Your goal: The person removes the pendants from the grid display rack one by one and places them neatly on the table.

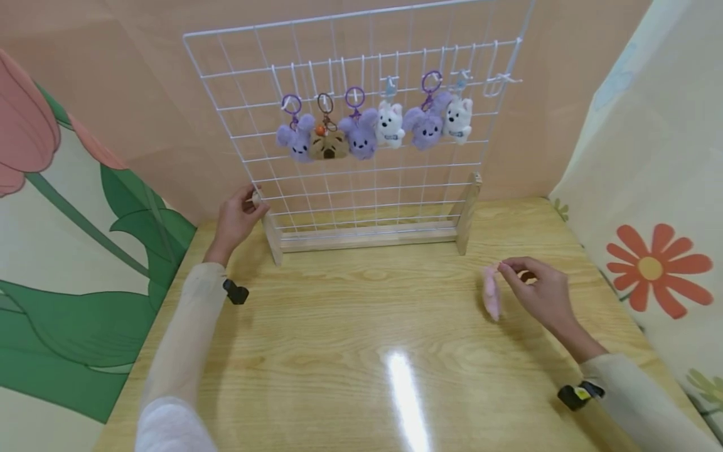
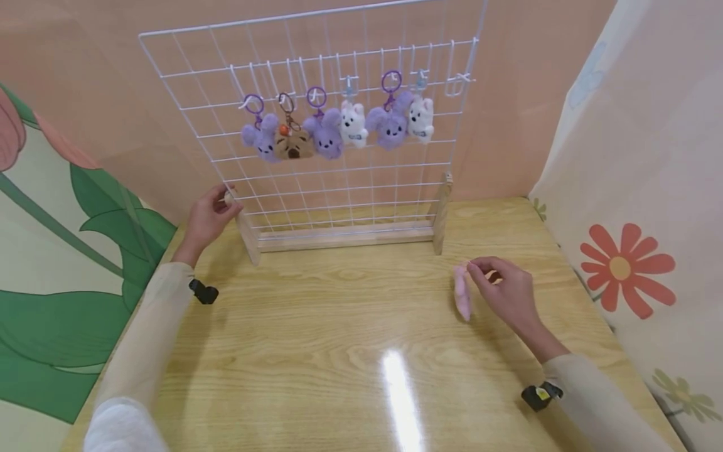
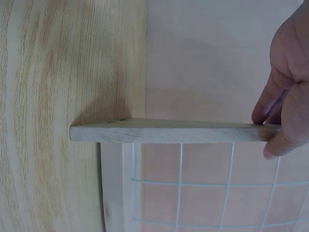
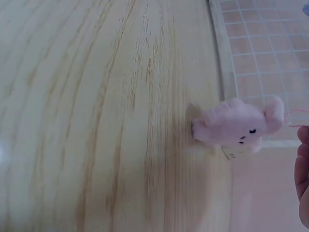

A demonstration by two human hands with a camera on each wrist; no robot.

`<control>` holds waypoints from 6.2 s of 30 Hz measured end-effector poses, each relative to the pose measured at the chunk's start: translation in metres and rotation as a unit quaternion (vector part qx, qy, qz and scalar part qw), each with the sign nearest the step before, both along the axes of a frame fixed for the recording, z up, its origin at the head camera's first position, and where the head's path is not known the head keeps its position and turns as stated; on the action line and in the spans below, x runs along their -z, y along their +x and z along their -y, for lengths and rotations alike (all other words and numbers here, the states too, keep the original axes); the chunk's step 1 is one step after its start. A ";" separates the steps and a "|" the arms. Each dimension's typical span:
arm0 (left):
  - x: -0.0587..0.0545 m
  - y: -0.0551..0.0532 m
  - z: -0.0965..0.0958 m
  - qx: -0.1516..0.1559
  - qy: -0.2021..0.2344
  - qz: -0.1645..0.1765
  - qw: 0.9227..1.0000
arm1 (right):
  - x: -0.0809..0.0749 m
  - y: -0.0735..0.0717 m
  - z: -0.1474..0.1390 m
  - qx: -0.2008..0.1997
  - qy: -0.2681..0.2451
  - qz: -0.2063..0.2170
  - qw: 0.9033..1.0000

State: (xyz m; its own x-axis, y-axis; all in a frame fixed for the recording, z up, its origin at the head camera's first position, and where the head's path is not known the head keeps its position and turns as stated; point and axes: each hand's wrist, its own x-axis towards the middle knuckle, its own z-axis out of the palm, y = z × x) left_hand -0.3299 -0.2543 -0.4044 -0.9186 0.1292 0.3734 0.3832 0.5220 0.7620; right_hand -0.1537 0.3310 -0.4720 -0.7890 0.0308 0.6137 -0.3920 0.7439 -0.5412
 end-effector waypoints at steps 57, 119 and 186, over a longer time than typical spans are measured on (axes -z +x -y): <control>0.000 -0.001 0.001 0.004 -0.017 -0.009 1.000 | 0.030 -0.037 0.029 -0.021 0.070 0.144 0.987; 0.000 -0.002 0.003 -0.001 0.006 0.001 1.000 | -0.232 -0.107 0.098 0.023 -0.088 -0.111 0.990; -0.003 0.002 0.000 0.005 0.010 0.011 1.000 | -0.250 -0.108 0.115 0.048 -0.125 -0.103 0.986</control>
State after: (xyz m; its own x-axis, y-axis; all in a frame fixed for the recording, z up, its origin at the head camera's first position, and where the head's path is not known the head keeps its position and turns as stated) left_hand -0.3282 -0.2540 -0.4019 -0.9252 0.1311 0.3560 0.3716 0.5021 0.7809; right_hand -0.2620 0.2163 -0.2224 -0.6341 0.2693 0.7248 -0.4476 0.6365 -0.6281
